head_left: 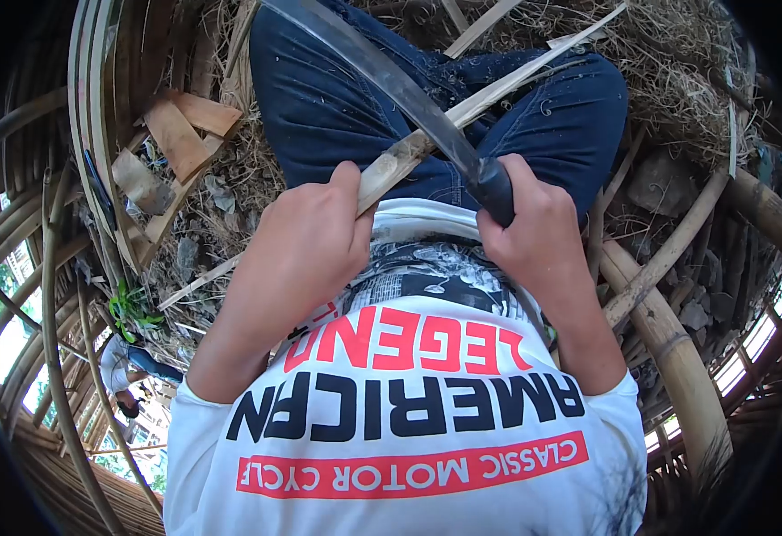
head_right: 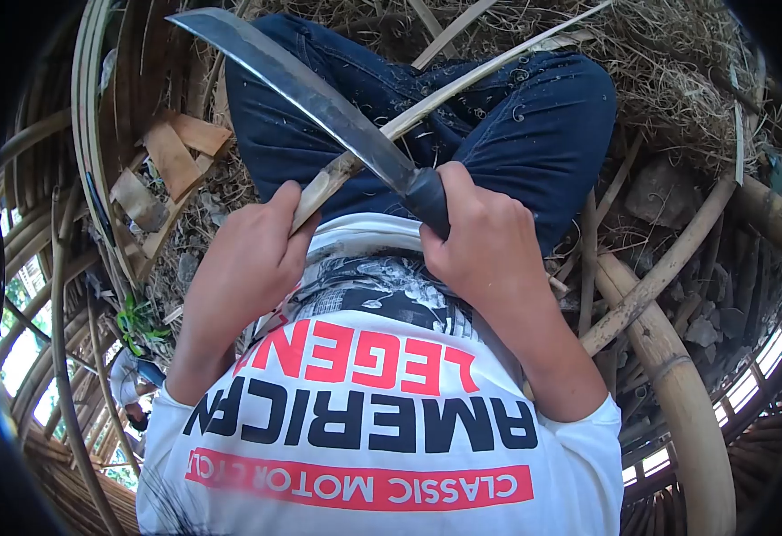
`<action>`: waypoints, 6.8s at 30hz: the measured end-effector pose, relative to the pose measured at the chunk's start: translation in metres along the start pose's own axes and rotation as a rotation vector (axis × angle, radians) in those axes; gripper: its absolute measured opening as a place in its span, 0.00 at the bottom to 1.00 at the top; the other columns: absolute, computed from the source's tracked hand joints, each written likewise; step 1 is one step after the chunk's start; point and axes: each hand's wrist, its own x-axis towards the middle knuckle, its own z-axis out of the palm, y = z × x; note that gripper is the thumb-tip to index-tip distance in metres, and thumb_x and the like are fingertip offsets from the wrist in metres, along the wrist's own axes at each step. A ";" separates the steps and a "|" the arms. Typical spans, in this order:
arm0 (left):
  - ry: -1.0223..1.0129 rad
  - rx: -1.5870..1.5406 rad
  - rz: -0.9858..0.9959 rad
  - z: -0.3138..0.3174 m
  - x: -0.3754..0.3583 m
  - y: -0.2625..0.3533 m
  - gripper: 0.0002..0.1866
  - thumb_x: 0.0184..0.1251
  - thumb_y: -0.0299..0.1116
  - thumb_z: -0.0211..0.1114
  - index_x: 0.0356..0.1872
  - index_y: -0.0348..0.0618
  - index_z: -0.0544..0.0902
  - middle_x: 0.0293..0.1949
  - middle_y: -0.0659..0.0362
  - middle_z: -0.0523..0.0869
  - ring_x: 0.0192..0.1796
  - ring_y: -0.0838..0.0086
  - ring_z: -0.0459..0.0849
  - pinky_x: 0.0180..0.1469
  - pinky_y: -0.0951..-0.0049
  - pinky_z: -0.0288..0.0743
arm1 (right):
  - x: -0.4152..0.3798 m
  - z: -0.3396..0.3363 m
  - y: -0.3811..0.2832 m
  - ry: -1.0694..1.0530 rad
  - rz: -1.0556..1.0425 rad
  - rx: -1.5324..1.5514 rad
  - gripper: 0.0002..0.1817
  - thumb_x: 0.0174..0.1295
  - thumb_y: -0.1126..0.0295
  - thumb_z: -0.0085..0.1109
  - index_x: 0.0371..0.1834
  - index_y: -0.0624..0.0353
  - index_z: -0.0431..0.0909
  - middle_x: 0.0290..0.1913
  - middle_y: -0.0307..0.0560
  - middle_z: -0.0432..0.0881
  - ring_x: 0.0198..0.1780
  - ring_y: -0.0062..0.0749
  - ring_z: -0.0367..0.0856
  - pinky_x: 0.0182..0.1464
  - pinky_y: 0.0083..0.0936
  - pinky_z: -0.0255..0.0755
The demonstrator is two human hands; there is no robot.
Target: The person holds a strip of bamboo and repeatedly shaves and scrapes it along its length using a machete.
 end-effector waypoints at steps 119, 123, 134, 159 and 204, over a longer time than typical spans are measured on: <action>-0.152 -0.312 -0.050 -0.004 0.006 0.002 0.11 0.76 0.32 0.57 0.35 0.35 0.72 0.19 0.49 0.75 0.21 0.57 0.75 0.28 0.60 0.65 | 0.002 -0.044 0.102 0.344 0.369 0.008 0.12 0.59 0.69 0.69 0.41 0.64 0.81 0.29 0.50 0.85 0.30 0.36 0.84 0.38 0.33 0.75; -0.217 -0.387 -0.062 0.000 0.013 -0.005 0.12 0.77 0.34 0.57 0.36 0.35 0.73 0.19 0.55 0.73 0.22 0.70 0.72 0.28 0.64 0.65 | -0.009 -0.020 0.036 0.187 0.160 0.112 0.13 0.56 0.70 0.71 0.40 0.61 0.80 0.26 0.54 0.83 0.33 0.51 0.87 0.35 0.35 0.76; -0.231 -0.385 -0.107 0.002 0.005 -0.001 0.12 0.77 0.35 0.56 0.36 0.35 0.73 0.20 0.57 0.73 0.24 0.74 0.72 0.29 0.68 0.67 | 0.002 -0.024 0.061 0.063 0.142 -0.242 0.08 0.52 0.69 0.67 0.33 0.58 0.81 0.28 0.59 0.84 0.37 0.60 0.85 0.42 0.48 0.79; -0.332 -0.466 -0.129 0.005 0.018 -0.004 0.14 0.78 0.36 0.56 0.38 0.32 0.75 0.24 0.50 0.78 0.27 0.66 0.73 0.35 0.61 0.69 | -0.005 -0.034 0.056 0.149 0.242 0.040 0.10 0.53 0.70 0.67 0.37 0.62 0.83 0.28 0.60 0.84 0.35 0.51 0.88 0.38 0.39 0.77; -0.026 -0.057 -0.001 0.007 0.003 0.002 0.11 0.74 0.34 0.59 0.39 0.37 0.71 0.25 0.41 0.80 0.31 0.42 0.81 0.35 0.50 0.70 | 0.017 -0.015 0.080 0.066 0.174 -0.279 0.07 0.51 0.72 0.64 0.34 0.58 0.81 0.28 0.59 0.83 0.37 0.61 0.83 0.40 0.48 0.76</action>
